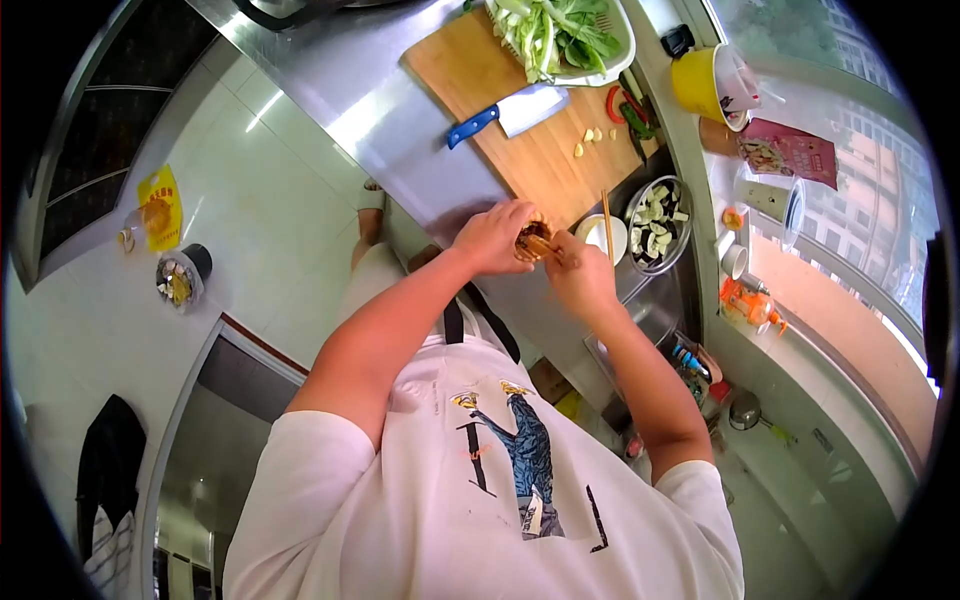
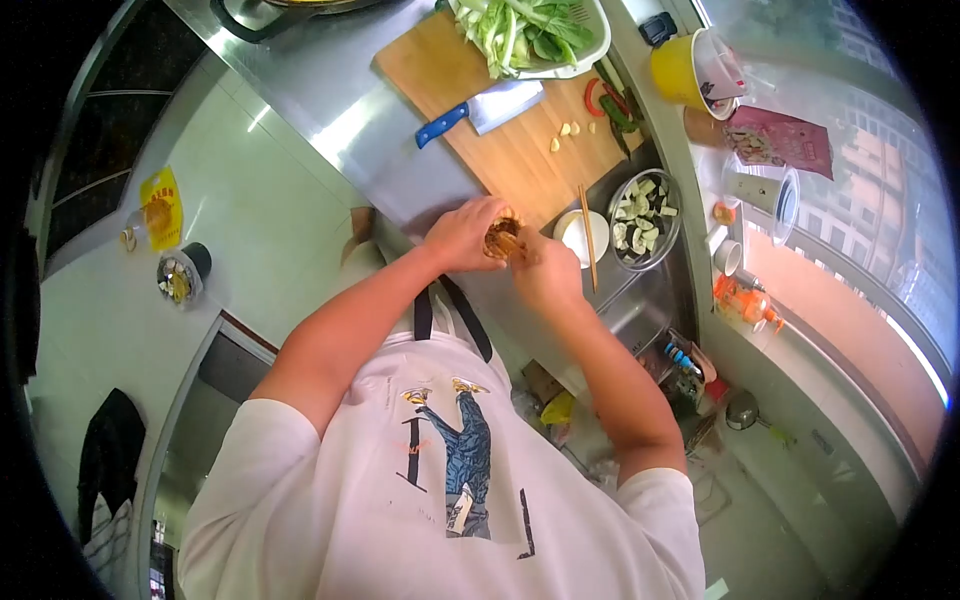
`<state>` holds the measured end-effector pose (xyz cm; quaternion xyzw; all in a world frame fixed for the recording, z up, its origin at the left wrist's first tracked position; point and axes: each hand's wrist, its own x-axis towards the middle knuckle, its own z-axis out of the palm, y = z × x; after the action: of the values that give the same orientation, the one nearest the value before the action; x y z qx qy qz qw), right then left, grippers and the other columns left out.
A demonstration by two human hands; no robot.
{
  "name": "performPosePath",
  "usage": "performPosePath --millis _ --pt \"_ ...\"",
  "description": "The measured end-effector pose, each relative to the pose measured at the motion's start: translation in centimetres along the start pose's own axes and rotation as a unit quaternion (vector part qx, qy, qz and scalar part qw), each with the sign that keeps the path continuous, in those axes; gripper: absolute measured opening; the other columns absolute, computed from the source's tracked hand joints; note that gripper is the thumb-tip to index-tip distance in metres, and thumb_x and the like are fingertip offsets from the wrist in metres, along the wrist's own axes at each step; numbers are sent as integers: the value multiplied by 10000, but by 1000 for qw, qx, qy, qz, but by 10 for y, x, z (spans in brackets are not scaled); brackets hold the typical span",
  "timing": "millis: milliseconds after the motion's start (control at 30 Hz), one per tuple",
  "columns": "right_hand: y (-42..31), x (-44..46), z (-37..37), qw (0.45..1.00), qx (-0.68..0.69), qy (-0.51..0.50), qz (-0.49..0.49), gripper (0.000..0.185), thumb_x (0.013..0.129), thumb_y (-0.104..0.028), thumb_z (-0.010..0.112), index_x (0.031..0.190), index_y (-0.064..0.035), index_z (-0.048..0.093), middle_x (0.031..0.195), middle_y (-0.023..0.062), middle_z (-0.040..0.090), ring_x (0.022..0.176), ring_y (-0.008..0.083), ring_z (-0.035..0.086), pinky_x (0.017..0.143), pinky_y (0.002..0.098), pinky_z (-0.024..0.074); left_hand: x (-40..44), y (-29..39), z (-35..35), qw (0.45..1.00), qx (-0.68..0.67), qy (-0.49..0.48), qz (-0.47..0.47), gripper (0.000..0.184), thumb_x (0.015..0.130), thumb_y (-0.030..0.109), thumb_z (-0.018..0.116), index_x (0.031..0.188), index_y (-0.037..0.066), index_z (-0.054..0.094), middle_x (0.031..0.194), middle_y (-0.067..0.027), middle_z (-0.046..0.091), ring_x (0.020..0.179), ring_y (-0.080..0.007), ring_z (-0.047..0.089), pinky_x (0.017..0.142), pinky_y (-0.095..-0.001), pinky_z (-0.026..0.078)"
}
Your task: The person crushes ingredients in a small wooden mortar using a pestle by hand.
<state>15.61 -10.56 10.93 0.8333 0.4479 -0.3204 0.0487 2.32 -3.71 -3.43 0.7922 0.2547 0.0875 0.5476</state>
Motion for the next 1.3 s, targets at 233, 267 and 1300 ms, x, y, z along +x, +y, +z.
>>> performPosePath --millis 233,267,1300 --pt "30 4 59 998 -64 25 5 167 905 -263 689 938 -102 663 797 185 714 772 425 692 687 524 543 -5 10 1 999 -19 -32 8 757 717 385 864 1310 118 477 1363 -136 570 1282 -322 567 1027 -441 516" --pt "35 16 51 998 -37 42 -25 172 897 -261 697 939 -97 666 805 189 716 781 430 690 689 525 543 3 8 -2 1000 -22 -16 5 739 702 347 869 1295 130 485 1325 -126 588 1259 -331 576 1004 -446 521" --pt "8 25 54 997 26 71 -5 152 922 -231 635 944 -82 622 831 242 700 791 467 674 699 587 519 7 0 -3 998 -21 -44 -25 833 711 366 853 1400 123 453 1429 -133 546 1343 -323 528 1054 -450 498"
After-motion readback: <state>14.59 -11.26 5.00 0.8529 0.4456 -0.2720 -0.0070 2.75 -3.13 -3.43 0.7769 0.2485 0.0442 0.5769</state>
